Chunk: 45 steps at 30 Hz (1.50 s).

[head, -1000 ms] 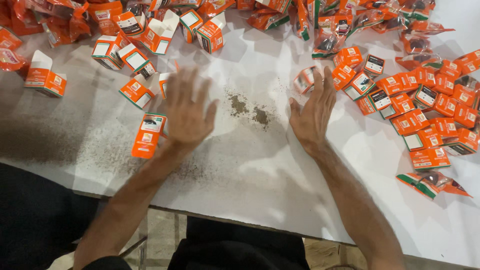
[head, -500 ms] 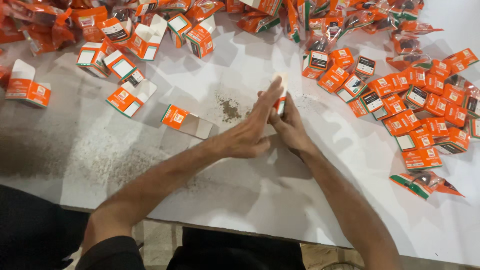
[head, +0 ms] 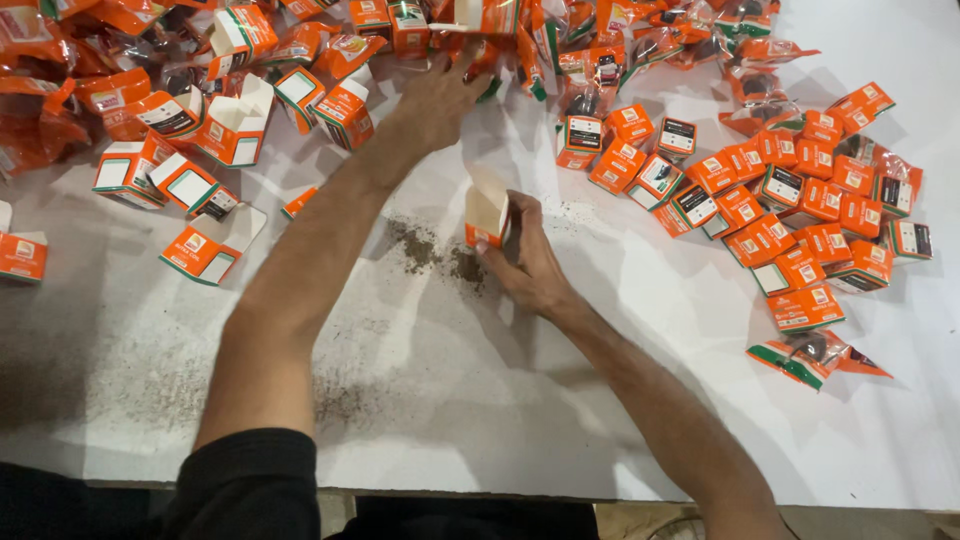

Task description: The person picks small orange product packets from a pile on the table, places a packet into a small cardboard box, and folds the box flaps closed, setting the closed box aside. They repeat this packing cycle one box at a time across the table.

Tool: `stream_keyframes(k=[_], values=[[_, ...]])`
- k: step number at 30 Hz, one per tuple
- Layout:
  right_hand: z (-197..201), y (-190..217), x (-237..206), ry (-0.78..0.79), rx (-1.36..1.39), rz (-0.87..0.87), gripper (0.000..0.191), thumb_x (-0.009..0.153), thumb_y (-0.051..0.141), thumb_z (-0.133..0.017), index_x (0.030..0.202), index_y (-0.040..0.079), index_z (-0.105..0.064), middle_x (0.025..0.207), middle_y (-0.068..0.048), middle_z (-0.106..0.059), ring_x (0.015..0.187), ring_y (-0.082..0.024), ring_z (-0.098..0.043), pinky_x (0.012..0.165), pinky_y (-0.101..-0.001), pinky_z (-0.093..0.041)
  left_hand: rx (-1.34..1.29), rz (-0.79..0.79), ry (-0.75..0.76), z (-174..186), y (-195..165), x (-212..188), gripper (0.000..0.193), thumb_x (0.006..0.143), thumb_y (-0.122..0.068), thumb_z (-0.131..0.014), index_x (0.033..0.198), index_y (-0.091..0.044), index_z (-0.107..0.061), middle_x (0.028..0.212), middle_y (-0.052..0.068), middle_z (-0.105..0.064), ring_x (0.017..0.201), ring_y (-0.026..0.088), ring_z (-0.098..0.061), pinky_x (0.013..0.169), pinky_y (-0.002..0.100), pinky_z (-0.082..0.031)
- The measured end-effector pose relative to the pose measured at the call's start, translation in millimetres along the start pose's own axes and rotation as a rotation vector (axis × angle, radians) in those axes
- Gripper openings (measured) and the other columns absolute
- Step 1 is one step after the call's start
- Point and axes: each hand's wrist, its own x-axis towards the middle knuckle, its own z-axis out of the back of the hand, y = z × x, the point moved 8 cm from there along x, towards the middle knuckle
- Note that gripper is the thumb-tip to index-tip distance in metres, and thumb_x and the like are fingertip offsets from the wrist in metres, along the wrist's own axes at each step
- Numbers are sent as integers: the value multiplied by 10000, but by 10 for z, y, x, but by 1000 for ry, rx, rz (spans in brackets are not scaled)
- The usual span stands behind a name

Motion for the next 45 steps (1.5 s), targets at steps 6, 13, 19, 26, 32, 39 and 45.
stream_keyframes(k=[6, 13, 19, 26, 32, 39, 45], values=[[8, 100, -11, -12, -15, -85, 573, 851, 71, -835, 1336, -17, -544, 1222, -123, -687, 1172, -182, -647, 1065, -347, -513, -122, -92, 132, 443, -292, -774, 580, 640, 24, -758, 1182, -38, -564, 1491, 206, -439, 1048, 369, -663, 694, 446, -611], [-7, 66, -32, 7, -40, -243, 621, 741, 104, -900, 1294, 5, -636, 1155, -90, -772, 1038, -136, -711, 932, -313, -593, -766, 121, -370, 1479, -450, -1700, 453, 886, 50, -718, 1280, -7, -502, 1230, 182, -607, 967, 368, -714, 811, 436, -601], [-29, 92, -51, 77, -130, -190, 559, 743, 33, -872, 1248, -2, -636, 1100, -113, -775, 998, -153, -716, 908, -332, -582, -571, -230, -596, 1649, -1151, -1984, 455, 891, 1, -735, 1298, -10, -534, 1372, 162, -591, 1274, 387, -617, 1138, 528, -498], [-28, 222, -72, 39, -117, -110, 561, 782, 31, -810, 1300, -4, -596, 1165, -146, -749, 1085, -188, -720, 969, -335, -561, -437, -74, -428, 1348, -1147, -1826, 415, 906, -203, -767, 1278, -51, -666, 1372, 119, -566, 1485, 395, -365, 1271, 671, -136], [-22, 292, -75, 19, -224, -142, 593, 783, 82, -831, 1322, 32, -591, 1153, -157, -749, 1054, -264, -733, 927, -373, -565, -600, 214, -438, 1289, -1068, -1721, 238, 875, -159, -767, 1102, -118, -710, 1545, 302, -354, 1474, 505, -217, 1196, 609, -182], [-29, 343, -78, 13, -356, -34, 668, 744, -8, -795, 1365, 13, -548, 1203, -196, -695, 1104, -338, -686, 943, -422, -554, -1235, 697, -170, 637, -782, -1662, 755, 838, -121, -796, 1418, 22, -334, 1260, 217, -622, 1139, 308, -649, 971, 445, -533], [-70, 232, -138, 11, -32, -222, 760, 762, -105, -624, 1450, 67, -351, 1270, -144, -694, 1159, -332, -716, 973, -402, -573, -1531, 819, -62, 393, -741, -1573, 274, 811, -119, -753, 1010, 62, -707, 916, 143, -732, 746, 172, -704, 627, 321, -606]])
